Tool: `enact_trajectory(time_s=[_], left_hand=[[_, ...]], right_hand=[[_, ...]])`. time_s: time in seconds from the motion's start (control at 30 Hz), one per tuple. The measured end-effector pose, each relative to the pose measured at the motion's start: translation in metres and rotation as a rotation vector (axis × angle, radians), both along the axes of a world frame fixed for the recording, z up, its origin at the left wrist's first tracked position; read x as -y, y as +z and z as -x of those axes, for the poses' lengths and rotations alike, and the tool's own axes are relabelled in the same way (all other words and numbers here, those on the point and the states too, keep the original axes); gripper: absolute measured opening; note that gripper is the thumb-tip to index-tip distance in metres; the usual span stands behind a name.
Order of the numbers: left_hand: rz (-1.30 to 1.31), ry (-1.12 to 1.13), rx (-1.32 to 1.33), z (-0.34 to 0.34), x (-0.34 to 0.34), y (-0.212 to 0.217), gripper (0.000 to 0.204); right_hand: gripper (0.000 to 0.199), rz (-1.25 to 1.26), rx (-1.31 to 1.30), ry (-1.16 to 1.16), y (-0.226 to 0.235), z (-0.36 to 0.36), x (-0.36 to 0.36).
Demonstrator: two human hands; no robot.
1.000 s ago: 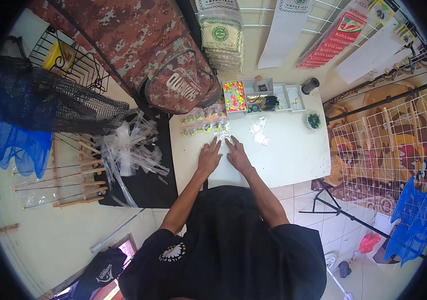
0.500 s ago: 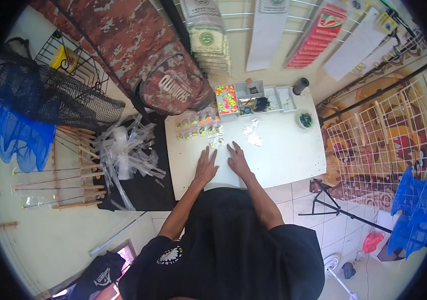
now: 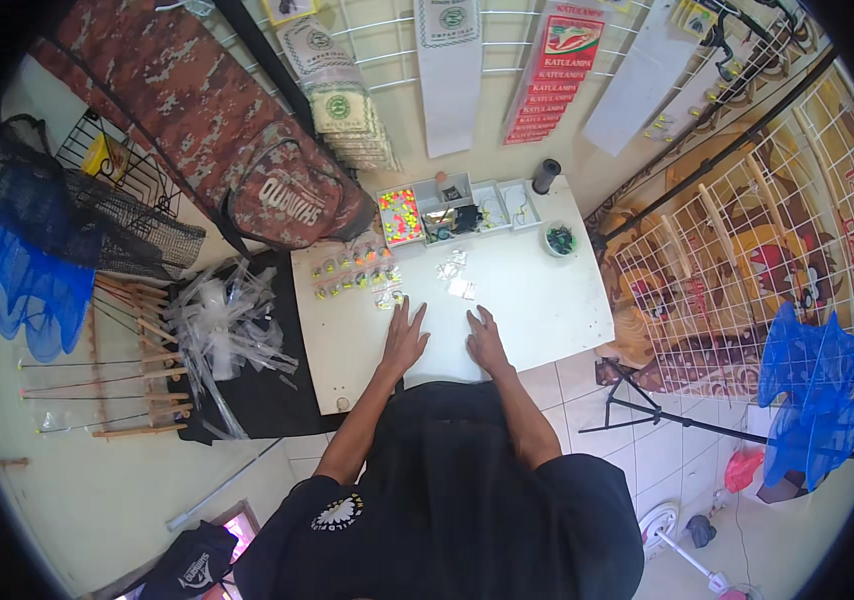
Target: Assembling small fishing hooks and lure components at a workstation.
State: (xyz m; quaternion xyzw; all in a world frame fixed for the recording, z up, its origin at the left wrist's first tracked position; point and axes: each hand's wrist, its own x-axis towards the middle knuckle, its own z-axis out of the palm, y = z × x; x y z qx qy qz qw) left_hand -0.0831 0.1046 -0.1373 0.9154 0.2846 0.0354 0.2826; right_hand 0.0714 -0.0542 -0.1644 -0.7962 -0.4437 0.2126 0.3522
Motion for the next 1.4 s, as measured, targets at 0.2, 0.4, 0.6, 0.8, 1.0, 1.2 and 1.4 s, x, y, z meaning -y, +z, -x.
enact_trajectory(time_s=[0.2, 0.4, 0.6, 0.8, 1.0, 1.2, 1.4], left_hand=[[0.023, -0.010, -0.040, -0.049, 0.017, -0.005, 0.060], [-0.096, -0.104, -0.019, -0.102, 0.028, -0.006, 0.055], [-0.170, -0.102, -0.005, -0.123, 0.027, -0.029, 0.053], [-0.230, 0.083, 0.109, -0.145, 0.034, -0.022, 0.054], [-0.192, 0.204, -0.014, -0.131, 0.019, -0.040, 0.051], [-0.200, 0.258, 0.128, -0.134, 0.026, -0.043, 0.041], [-0.097, 0.321, 0.135, -0.142, 0.021, -0.027, 0.036]], right_hand=[[0.062, 0.043, -0.003, -0.115, -0.008, -0.043, 0.052], [0.061, -0.017, 0.114, -0.216, -0.023, -0.094, 0.105], [0.060, -0.060, 0.123, -0.233, -0.016, -0.124, 0.121], [0.058, 0.148, -0.138, -0.270, -0.007, -0.170, 0.150], [0.053, 0.056, -0.142, -0.154, -0.006, -0.193, 0.144], [0.046, 0.079, -0.160, -0.095, -0.009, -0.206, 0.144], [0.032, 0.108, -0.269, -0.143, -0.001, -0.213, 0.138]])
